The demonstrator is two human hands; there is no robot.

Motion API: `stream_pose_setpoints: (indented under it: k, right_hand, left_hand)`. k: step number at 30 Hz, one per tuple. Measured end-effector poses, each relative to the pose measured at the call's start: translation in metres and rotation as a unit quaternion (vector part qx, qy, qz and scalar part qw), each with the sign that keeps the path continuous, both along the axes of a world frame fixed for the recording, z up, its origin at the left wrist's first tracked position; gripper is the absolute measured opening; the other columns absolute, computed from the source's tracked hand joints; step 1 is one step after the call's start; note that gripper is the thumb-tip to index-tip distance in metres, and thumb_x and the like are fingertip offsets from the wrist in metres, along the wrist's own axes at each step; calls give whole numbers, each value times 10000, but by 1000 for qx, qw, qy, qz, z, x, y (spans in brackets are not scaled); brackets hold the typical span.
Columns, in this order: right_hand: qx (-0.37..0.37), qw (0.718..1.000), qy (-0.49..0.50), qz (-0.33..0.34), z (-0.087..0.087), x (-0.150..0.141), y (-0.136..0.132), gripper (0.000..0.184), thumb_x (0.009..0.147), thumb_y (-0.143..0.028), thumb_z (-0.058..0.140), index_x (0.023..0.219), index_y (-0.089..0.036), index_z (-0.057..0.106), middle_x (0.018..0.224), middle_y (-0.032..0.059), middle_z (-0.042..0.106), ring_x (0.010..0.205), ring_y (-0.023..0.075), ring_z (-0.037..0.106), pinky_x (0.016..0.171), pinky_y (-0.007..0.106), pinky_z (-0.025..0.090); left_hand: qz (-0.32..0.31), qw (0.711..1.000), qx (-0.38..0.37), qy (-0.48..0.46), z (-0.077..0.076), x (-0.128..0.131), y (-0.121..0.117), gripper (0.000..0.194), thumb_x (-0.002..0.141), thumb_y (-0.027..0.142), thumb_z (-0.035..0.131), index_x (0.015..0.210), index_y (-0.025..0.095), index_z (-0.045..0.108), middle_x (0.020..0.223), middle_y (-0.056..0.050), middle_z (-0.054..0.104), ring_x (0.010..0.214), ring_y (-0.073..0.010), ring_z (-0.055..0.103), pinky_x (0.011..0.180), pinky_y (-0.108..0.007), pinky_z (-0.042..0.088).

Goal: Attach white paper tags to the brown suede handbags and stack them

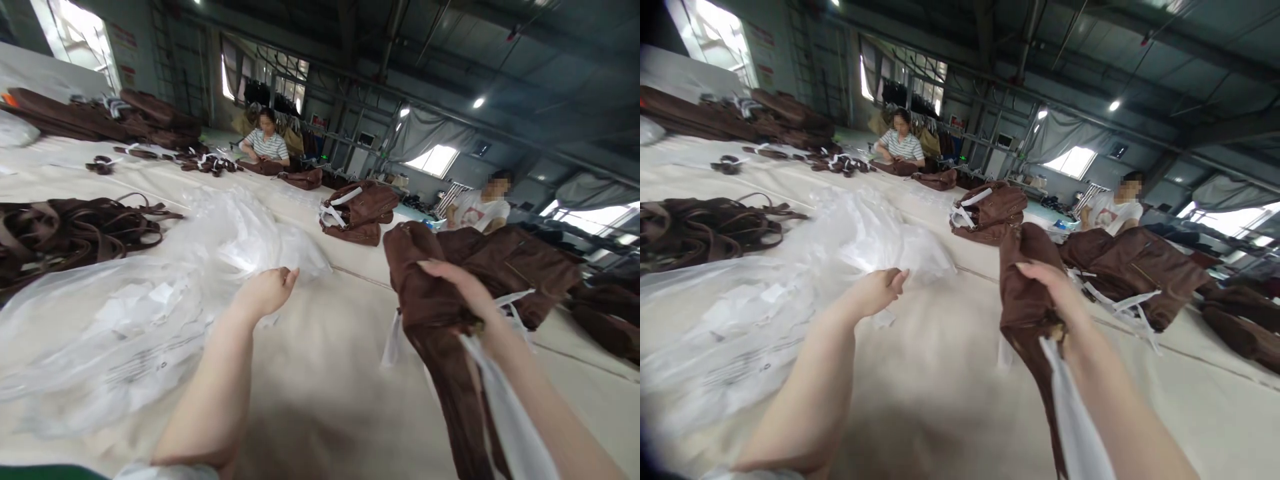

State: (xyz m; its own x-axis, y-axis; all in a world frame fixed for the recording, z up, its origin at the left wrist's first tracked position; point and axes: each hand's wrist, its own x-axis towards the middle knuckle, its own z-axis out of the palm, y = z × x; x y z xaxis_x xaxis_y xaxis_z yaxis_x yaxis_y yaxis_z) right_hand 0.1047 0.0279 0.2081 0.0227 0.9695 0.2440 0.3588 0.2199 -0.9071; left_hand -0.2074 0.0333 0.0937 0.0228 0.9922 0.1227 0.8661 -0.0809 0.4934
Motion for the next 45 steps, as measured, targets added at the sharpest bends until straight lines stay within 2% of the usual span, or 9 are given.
stream_pose_setpoints:
  k: [4,8,12,15,19,25,32,38,45]
  right_hand:
    - [-162,975,53,142,-35,-18,-13,432,807,-492,544,1055,-158,659,755,56,681,578,156,613,472,247,470]
    - [-132,982,57,124,-46,26,-19,422,791,-477,593,1068,-164,655,802,57,671,617,137,591,501,225,431]
    - [-111,980,-166,-4,-78,78,-13,468,769,-532,599,1040,-156,659,890,95,695,759,194,639,678,302,486]
    - [-128,914,-374,-97,-119,111,-8,483,738,-540,621,996,-135,666,934,129,704,867,250,649,786,358,471]
    - [-236,863,-445,-24,-160,129,-13,518,791,-603,523,878,-117,676,861,137,709,810,264,661,700,339,474]
    - [-78,834,-529,-137,-160,88,-48,482,864,-600,414,809,-194,669,853,103,705,805,244,659,676,316,447]
    - [-162,796,-580,-57,-188,13,-76,381,879,-483,464,755,-177,655,759,121,704,726,251,673,617,307,434]
    - [-126,811,-570,-44,-202,1,-83,210,892,-268,436,849,-166,614,770,105,694,722,209,660,604,269,400]
    - [-55,899,-434,-31,-223,50,-96,186,895,-291,467,829,-213,622,803,39,688,746,182,641,653,259,392]
  left_hand:
    - [-13,997,-74,2,-9,-1,8,669,919,552,132,851,156,667,869,-143,717,855,-256,671,763,-329,468]
    - [-16,991,-95,89,-15,-3,13,571,904,505,245,973,132,672,1036,-183,688,1004,-291,635,838,-354,453]
    - [-25,986,-116,117,-16,0,15,560,885,509,285,1048,125,659,1117,-188,658,1059,-302,610,882,-361,442]
    - [-46,985,-120,118,-13,5,14,572,877,513,287,1088,117,643,1150,-180,646,1091,-297,593,908,-354,432]
    - [-54,983,-127,119,-9,9,12,566,873,507,293,1122,119,622,1190,-170,629,1106,-292,584,915,-347,429]
    - [-44,986,-96,127,-10,8,10,559,873,513,313,1122,115,617,1152,-167,645,1079,-296,596,889,-343,435]
    - [-134,990,24,47,-1,44,-9,372,901,423,391,1070,169,604,902,-80,701,884,-238,646,794,-315,450]
    - [-284,957,62,13,-12,101,-26,257,881,360,489,998,169,615,882,-68,686,826,-215,640,733,-300,455]
    - [-386,918,88,-4,-45,150,-30,194,887,305,510,990,175,611,919,-48,668,824,-189,631,730,-291,479]
